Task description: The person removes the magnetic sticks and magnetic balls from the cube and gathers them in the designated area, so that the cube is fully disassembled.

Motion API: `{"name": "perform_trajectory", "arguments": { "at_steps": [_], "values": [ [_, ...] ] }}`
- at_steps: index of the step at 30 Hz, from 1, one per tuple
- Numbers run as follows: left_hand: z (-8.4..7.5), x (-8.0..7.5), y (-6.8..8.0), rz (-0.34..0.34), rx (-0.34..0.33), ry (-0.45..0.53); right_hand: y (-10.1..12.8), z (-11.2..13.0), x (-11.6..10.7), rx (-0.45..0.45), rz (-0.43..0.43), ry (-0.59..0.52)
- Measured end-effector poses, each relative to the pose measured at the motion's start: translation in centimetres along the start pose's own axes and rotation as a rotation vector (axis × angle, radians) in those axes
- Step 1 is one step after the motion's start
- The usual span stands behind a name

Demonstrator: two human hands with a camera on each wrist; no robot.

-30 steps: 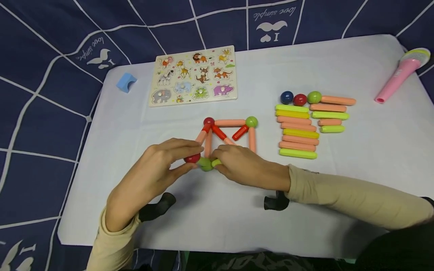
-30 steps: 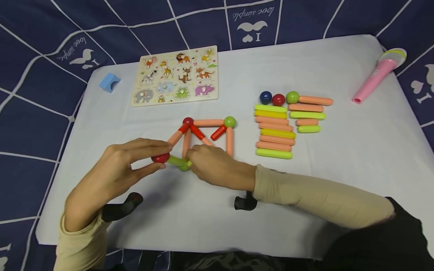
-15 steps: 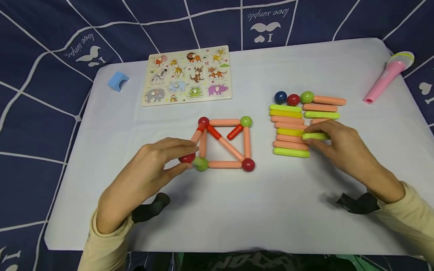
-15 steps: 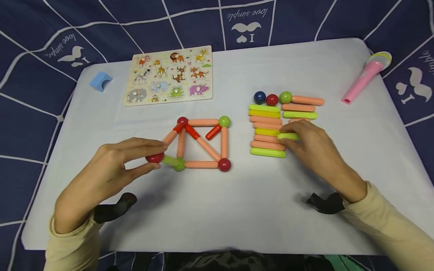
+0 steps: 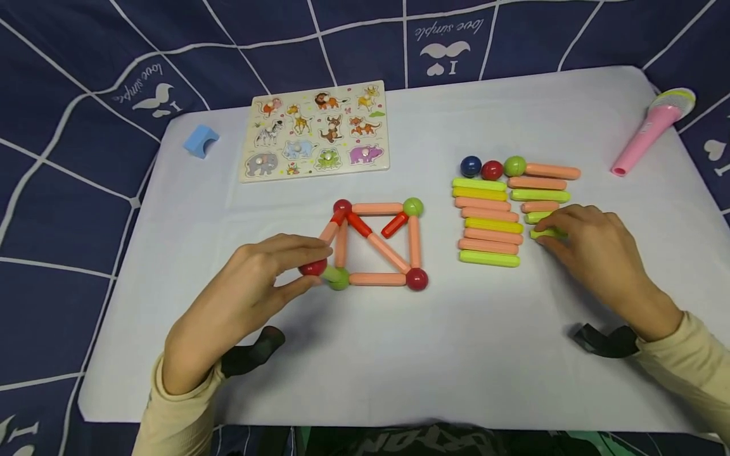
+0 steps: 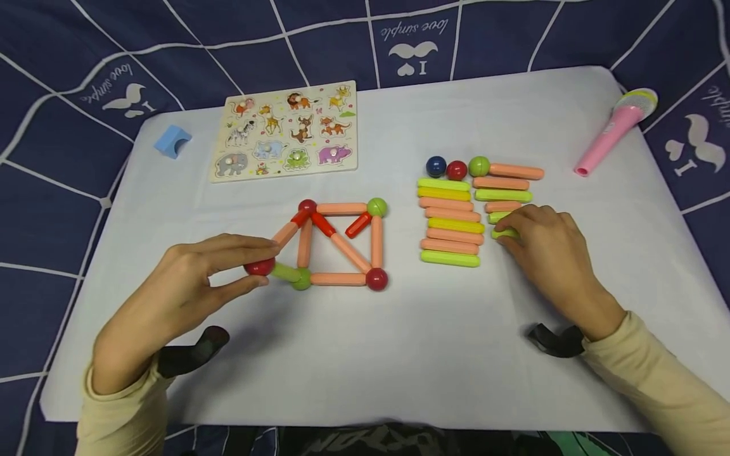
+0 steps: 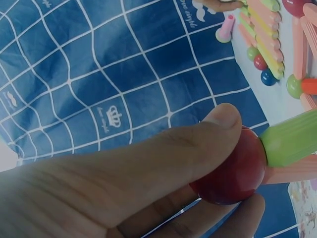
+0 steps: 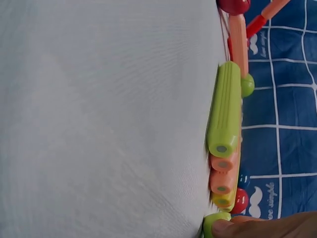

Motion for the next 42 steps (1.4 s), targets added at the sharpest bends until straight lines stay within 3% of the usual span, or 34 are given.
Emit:
{"name": "perform_trajectory", "arguments": {
  "at_steps": [5, 12, 14, 17, 22, 27, 30, 33, 35, 37, 39, 42],
  "values": [
    [0.0, 0.0, 0.1, -0.001, -0.006, -0.004, -0.1, -0.1, 0.3, -0.008, -0.023, -0.044],
    [-0.1, 0.1, 0.1, -0.001, 0.006, -0.019, 0.1, 0.5, -0.4, 0.045, -0.038, -0.095],
    [-0.1, 0.0, 0.1, 0.0, 0.017, -0.03, 0.1, 1.6, -0.6, 0.02, -0.051, -0.105],
    [-0.1, -0.1, 0.2, -0.003, 0.034, -0.041, -0.2, 4.4, -0.4, -0.088, -0.054, -0.128],
    [0.1, 0.0, 0.4, 0.002, 0.038, -0.051, -0.8, 9.8, 1.4, -0.251, 0.034, -0.185],
    [0.1, 0.2, 0.5, 0.017, 0.021, -0.073, -1.0, 13.0, 3.7, -0.303, 0.147, -0.223],
    [0.4, -0.2, 0.6, 0.018, 0.017, -0.036, -1.2, 14.0, 4.5, -0.306, 0.172, -0.235],
    [1.9, -1.4, 0.1, 0.013, 0.046, 0.099, -1.3, 14.5, 4.7, -0.316, 0.165, -0.241],
    [3.9, -2.1, -0.9, 0.016, 0.034, 0.237, -1.3, 14.8, 4.8, -0.327, 0.157, -0.24],
    [6.4, -2.0, -2.6, 0.031, 0.004, 0.311, -1.3, 15.0, 4.9, -0.338, 0.161, -0.244],
    [8.9, -0.7, -4.7, 0.076, -0.034, 0.335, -1.2, 15.2, 5.1, -0.349, 0.172, -0.245],
    [11.4, 2.5, -7.0, 0.205, -0.045, 0.263, -1.1, 15.4, 5.5, -0.351, 0.195, -0.246]
  ]
}}
Point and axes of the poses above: each hand's wrist, its own y-axis away from the middle knuckle, its own x-axis out of the palm, z = x × y, the point moved 5 cm from there along -y, towards the middle knuckle, and after that the axes turned 1 degree about -y, right-handed, at the moved point
